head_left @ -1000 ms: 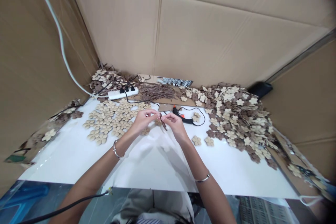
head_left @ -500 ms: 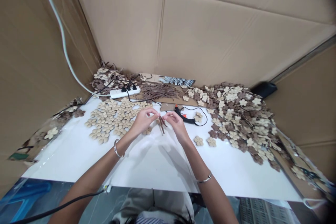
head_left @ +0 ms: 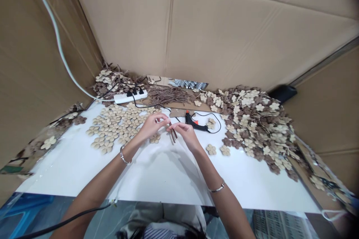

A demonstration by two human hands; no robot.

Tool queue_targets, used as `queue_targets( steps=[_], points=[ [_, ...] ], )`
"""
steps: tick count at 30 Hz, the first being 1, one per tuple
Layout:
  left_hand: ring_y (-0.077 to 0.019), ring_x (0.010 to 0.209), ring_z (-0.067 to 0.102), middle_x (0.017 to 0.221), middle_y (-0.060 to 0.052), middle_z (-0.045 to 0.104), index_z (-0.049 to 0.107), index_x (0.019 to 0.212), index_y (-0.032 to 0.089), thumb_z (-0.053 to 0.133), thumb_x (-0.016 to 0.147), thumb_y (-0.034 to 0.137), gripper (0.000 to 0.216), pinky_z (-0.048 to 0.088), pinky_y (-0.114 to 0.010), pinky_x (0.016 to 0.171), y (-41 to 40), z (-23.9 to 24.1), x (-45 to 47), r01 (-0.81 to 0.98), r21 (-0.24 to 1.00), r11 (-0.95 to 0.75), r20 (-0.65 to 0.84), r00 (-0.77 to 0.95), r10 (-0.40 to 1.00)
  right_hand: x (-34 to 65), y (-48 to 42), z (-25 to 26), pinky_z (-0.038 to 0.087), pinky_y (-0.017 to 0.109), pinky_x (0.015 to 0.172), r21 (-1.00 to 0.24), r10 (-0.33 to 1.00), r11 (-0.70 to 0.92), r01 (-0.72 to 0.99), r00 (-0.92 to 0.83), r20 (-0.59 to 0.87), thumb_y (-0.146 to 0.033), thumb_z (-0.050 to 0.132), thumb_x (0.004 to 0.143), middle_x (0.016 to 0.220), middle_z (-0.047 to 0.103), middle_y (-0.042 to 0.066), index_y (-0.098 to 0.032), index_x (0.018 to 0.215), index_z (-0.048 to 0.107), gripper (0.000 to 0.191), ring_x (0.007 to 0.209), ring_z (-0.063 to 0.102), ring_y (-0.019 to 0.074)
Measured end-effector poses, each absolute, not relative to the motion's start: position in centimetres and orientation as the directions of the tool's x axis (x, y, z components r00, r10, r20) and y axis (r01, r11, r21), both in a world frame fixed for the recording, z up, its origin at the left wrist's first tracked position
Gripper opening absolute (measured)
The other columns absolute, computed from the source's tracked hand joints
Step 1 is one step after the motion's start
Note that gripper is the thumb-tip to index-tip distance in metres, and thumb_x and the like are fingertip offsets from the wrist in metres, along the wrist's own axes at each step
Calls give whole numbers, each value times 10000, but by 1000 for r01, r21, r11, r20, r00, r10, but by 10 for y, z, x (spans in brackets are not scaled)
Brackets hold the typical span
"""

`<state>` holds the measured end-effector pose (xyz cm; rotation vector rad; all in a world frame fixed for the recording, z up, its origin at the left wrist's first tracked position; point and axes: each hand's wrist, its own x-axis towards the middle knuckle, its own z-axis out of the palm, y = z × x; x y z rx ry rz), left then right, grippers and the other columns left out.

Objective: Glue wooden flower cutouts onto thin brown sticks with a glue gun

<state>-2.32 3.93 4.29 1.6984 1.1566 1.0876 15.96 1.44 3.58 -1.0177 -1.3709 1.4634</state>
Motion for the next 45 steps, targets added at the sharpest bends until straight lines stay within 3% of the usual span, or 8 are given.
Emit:
queue_targets(
  steps=[9,20,25,32,37,45],
  points=[
    [-233,978,623,1004,-82,690,705,702,180,690,763,420,248,455,-329,841,54,43,-26,260,939,-226,181,186,966,163,13,28,423,265,615,-995,953,-65,-72,-301,-41,-415,651,820,784,718,43,-161,802,750,273,597,519,115],
    [-219,960,619,1041,-80,690,719,749,182,701,763,458,277,454,-326,829,63,53,-35,243,944,-223,195,131,972,168,13,26,444,304,850,-999,953,-43,-18,-302,-35,-403,639,829,871,746,55,-170,810,754,261,849,626,173],
    [-222,943,622,1041,-84,691,721,754,184,697,771,472,289,461,-323,801,63,56,-38,262,936,-236,207,133,969,168,12,25,454,334,886,-1000,948,-11,5,-318,-12,-407,623,838,877,744,65,-170,808,742,267,889,644,197],
    [-230,1005,615,1039,-86,682,707,722,186,662,808,422,255,454,-339,849,52,52,-30,289,912,-290,237,207,949,169,19,31,435,322,943,-976,980,193,100,-71,186,-367,586,856,1038,699,56,-200,911,687,203,1019,615,203],
    [-232,1024,600,995,-82,673,705,706,192,654,815,392,233,433,-359,922,43,46,-19,301,896,-325,263,228,937,161,22,38,463,290,834,-992,978,86,93,-195,67,-429,577,857,904,717,48,-170,861,709,291,872,634,190],
    [-228,1027,574,1030,-87,647,690,703,188,641,807,376,220,445,-329,824,36,32,-11,288,920,-266,237,134,962,156,18,27,469,264,695,-995,960,-103,1,-261,-100,-530,616,805,783,713,50,-166,775,694,373,719,592,161]
  ],
)
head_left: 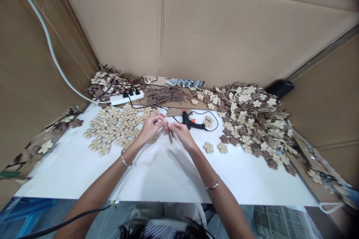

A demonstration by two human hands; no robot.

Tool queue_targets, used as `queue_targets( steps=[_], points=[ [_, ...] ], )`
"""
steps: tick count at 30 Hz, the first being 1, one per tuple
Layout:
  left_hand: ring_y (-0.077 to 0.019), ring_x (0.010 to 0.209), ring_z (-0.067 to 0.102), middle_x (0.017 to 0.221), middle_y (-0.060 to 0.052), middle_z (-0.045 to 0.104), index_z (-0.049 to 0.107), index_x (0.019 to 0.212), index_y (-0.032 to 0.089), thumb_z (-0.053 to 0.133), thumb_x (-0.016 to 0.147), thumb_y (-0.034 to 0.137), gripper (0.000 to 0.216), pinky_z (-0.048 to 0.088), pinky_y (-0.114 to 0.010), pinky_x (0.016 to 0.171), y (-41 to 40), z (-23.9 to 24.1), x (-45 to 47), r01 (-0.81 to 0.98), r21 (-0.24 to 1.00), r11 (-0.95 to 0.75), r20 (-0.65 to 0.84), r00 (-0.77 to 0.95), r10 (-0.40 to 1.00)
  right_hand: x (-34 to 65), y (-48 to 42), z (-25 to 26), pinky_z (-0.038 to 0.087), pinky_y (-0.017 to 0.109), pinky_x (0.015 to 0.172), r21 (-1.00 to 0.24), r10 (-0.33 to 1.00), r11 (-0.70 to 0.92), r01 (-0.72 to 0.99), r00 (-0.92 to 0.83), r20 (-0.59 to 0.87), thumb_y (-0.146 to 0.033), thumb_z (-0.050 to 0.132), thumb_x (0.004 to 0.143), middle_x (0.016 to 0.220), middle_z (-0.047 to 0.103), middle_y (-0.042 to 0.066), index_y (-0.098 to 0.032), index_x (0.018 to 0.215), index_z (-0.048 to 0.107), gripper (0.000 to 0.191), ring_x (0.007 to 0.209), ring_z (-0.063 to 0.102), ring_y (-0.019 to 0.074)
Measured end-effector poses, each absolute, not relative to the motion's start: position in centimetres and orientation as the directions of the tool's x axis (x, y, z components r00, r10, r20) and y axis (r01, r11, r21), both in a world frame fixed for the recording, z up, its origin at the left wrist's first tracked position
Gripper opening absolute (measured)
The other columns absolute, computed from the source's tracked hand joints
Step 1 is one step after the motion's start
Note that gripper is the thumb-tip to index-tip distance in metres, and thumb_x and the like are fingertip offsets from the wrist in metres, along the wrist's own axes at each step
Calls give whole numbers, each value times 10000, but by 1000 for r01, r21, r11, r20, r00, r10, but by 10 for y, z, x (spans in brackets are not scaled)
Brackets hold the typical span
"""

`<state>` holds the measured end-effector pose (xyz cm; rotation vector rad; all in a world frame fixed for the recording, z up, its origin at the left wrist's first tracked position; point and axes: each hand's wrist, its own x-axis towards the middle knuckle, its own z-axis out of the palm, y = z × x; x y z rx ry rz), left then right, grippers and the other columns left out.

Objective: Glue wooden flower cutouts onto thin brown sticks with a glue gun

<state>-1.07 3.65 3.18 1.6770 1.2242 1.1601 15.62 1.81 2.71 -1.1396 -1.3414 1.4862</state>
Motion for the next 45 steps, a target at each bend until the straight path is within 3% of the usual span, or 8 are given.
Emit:
queue_targets(
  steps=[7,13,20,45],
  points=[
    [-193,913,566,1060,-78,621,681,748,179,622,827,346,194,448,-303,755,38,12,-3,347,913,-212,207,53,977,156,23,12,480,241,577,-985,956,-153,-79,-263,-127,-498,616,795,699,663,15,-186,751,578,317,574,585,115],
    [-217,975,550,1008,-76,611,653,923,182,483,924,288,201,439,-349,876,45,-17,-6,553,787,-274,237,139,962,160,32,6,343,198,328,-958,944,-245,146,-187,-270,-293,527,865,619,622,-16,-183,709,511,191,368,541,89],
    [-246,1010,536,988,-83,612,648,944,189,481,932,253,178,413,-387,937,44,-32,-7,636,694,-339,258,220,941,158,39,-8,342,163,298,-916,909,-294,275,-216,-356,-271,534,908,612,646,-1,-168,736,528,201,347,552,76],
    [-241,994,541,966,-67,603,642,897,201,517,940,313,174,412,-381,925,44,-33,-3,639,693,-334,272,198,942,156,45,-9,352,176,303,-882,894,-322,345,-194,-403,-338,613,888,571,671,30,-166,678,535,283,362,569,95]
  ],
)
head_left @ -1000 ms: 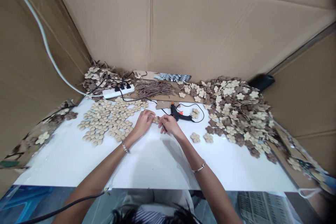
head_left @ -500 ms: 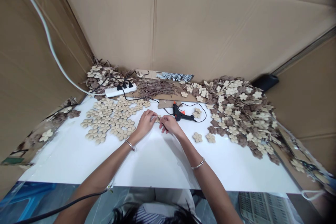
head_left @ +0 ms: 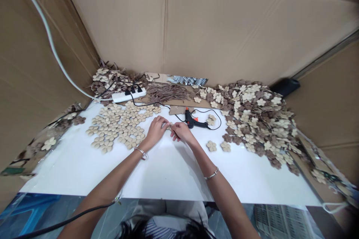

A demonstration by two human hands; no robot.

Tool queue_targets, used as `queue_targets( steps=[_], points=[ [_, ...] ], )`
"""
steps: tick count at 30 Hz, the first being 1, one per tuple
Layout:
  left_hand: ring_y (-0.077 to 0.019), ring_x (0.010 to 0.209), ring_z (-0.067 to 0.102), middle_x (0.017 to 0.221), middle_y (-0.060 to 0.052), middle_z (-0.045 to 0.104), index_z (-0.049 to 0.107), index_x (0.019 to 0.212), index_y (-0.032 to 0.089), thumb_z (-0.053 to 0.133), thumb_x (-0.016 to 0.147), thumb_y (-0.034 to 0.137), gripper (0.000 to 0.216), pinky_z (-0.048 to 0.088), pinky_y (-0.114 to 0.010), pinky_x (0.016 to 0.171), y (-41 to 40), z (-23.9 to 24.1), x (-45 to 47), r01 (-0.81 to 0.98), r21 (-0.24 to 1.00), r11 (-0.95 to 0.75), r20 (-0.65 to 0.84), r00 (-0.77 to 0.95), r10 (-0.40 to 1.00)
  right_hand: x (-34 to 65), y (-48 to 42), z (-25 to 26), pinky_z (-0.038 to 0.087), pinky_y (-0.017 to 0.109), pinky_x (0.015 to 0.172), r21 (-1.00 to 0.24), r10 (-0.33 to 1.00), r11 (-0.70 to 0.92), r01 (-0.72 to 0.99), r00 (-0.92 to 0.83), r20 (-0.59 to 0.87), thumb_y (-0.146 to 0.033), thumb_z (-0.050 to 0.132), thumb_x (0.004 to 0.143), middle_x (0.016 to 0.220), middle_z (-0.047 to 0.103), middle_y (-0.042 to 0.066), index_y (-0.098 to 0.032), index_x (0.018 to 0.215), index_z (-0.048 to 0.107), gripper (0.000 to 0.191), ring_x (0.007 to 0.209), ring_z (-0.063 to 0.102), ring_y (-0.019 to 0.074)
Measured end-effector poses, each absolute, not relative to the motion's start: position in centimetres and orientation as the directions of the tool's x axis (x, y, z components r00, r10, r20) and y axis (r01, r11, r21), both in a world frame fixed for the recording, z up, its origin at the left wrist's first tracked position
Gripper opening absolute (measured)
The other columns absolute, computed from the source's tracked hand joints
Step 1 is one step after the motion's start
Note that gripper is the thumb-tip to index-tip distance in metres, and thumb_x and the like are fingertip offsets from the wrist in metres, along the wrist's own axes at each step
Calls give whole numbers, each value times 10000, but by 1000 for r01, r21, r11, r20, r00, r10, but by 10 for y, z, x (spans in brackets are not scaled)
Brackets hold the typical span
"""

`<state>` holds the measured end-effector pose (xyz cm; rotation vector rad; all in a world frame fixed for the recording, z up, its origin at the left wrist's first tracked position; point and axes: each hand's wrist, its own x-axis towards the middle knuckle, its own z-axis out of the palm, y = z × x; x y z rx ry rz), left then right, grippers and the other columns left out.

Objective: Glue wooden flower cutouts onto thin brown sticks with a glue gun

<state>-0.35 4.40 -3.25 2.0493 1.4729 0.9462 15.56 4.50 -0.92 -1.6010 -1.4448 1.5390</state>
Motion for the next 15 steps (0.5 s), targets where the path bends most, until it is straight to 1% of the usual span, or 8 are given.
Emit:
queue_targets(
  steps=[6,15],
  points=[
    [-236,981,543,950,-61,598,633,882,202,552,924,322,151,415,-370,907,44,-33,-3,641,694,-328,269,193,944,156,47,-13,361,185,303,-883,896,-315,347,-198,-398,-325,604,891,575,672,33,-169,685,539,266,365,577,106],
    [-236,976,543,954,-67,588,619,866,196,550,924,305,141,424,-367,898,44,-31,-2,663,674,-326,273,186,944,156,47,-12,357,187,302,-877,890,-317,361,-206,-406,-320,595,891,549,655,29,-170,678,530,269,363,579,114]
  ],
)
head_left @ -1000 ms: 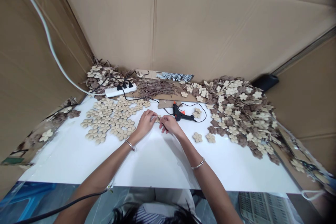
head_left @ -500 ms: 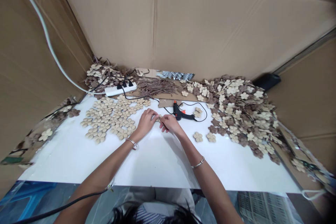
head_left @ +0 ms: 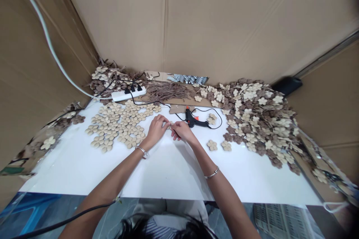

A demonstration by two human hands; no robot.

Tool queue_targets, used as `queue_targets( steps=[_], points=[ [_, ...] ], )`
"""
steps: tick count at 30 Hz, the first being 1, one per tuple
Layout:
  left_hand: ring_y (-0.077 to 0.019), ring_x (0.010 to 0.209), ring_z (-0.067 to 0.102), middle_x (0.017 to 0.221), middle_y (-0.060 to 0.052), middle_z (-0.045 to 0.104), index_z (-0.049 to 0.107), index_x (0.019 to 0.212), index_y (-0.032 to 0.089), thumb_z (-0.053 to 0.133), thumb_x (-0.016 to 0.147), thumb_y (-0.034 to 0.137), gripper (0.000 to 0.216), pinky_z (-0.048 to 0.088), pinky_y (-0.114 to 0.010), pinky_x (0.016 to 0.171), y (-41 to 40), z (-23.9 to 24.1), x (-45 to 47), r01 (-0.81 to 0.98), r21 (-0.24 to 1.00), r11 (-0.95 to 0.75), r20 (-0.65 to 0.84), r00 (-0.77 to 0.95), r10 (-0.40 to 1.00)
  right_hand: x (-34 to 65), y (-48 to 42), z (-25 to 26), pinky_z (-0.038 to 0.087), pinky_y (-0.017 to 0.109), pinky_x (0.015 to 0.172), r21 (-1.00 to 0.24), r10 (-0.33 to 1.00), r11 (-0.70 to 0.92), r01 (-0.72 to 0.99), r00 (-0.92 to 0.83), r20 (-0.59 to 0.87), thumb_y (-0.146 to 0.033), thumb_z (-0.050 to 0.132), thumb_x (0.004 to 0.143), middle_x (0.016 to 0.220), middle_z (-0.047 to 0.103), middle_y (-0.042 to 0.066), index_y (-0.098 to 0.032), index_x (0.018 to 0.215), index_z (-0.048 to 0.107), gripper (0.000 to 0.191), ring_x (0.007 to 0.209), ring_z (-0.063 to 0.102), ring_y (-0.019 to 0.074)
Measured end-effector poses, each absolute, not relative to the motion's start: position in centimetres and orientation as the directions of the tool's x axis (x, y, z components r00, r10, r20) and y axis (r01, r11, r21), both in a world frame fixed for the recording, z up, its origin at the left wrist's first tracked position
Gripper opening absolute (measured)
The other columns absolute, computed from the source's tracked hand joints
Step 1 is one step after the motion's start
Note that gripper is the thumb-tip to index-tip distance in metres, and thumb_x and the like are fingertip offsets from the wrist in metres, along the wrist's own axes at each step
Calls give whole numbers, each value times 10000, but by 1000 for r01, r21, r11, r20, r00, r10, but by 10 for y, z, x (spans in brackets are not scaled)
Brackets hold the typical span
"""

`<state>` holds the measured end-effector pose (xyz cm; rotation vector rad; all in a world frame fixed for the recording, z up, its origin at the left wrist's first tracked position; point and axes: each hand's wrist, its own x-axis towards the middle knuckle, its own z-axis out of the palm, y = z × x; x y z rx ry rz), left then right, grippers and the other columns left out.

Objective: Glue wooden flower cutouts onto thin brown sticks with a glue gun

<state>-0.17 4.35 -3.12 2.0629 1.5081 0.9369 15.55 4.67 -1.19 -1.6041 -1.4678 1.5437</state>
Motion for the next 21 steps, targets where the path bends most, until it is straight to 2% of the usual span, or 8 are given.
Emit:
queue_targets(
  steps=[11,21],
  points=[
    [-219,976,554,931,-50,596,637,831,192,605,886,260,92,427,-354,900,48,-34,-2,633,725,-272,241,137,961,156,48,-14,392,183,324,-860,883,-310,404,-212,-418,-347,567,910,560,660,25,-162,668,545,305,382,593,109],
    [-191,873,542,916,-45,588,653,834,179,648,854,222,47,441,-330,847,49,-33,-5,593,762,-261,214,149,965,156,49,-20,412,183,350,-845,898,-274,458,-192,-395,-339,579,891,566,665,16,-162,679,572,276,397,607,114]
  ],
)
